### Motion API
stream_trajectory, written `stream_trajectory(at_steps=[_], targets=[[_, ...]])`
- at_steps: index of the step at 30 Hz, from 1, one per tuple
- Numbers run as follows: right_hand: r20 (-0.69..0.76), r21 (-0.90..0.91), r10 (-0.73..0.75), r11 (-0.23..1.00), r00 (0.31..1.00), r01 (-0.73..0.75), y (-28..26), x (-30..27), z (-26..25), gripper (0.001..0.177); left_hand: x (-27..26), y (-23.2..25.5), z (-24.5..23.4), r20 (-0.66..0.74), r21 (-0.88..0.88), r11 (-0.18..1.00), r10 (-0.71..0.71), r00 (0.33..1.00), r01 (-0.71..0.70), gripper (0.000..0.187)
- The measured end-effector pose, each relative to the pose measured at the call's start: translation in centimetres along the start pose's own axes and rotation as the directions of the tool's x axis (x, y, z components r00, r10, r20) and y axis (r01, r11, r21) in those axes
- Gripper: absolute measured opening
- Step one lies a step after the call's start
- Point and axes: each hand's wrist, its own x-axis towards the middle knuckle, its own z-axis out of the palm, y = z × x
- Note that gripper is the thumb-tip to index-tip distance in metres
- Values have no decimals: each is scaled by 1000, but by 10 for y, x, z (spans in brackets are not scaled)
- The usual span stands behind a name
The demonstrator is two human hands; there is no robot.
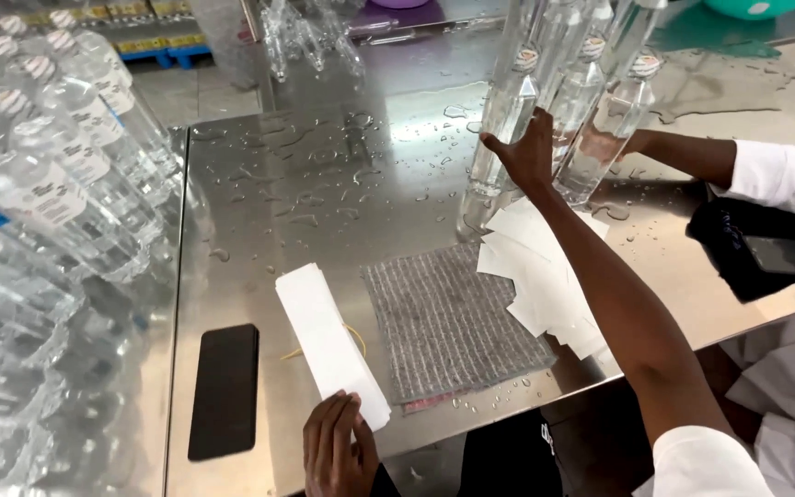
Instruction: Manual application of adhesive labels to clear plastic water bottles on a production table.
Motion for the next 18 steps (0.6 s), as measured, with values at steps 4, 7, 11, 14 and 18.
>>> stream_trajectory(at_steps=[4, 7, 11, 14, 18], targets=[[34, 0, -87, 996, 996, 87, -20, -2, 0, 96, 8, 3, -11, 66, -30, 999, 25, 998, -23, 20], [31, 109, -84, 991, 996, 81, -62, -10, -17, 88, 13, 14, -22, 2, -164, 977, 137, 991, -135, 20], [212, 163, 22, 985, 977, -58, -139, -35, -93, 95, 16, 43, -20, 180, -401, 914, 151, 972, -67, 29], [434, 176, 124, 960, 892, -219, -177, -65, -137, 120, 38, 74, -18, 261, -459, 882, 250, 933, -108, 29], [730, 175, 187, 879, 657, -444, -197, -106, -158, 97, 46, 81, -4, 269, -452, 883, 270, 925, -126, 29]])
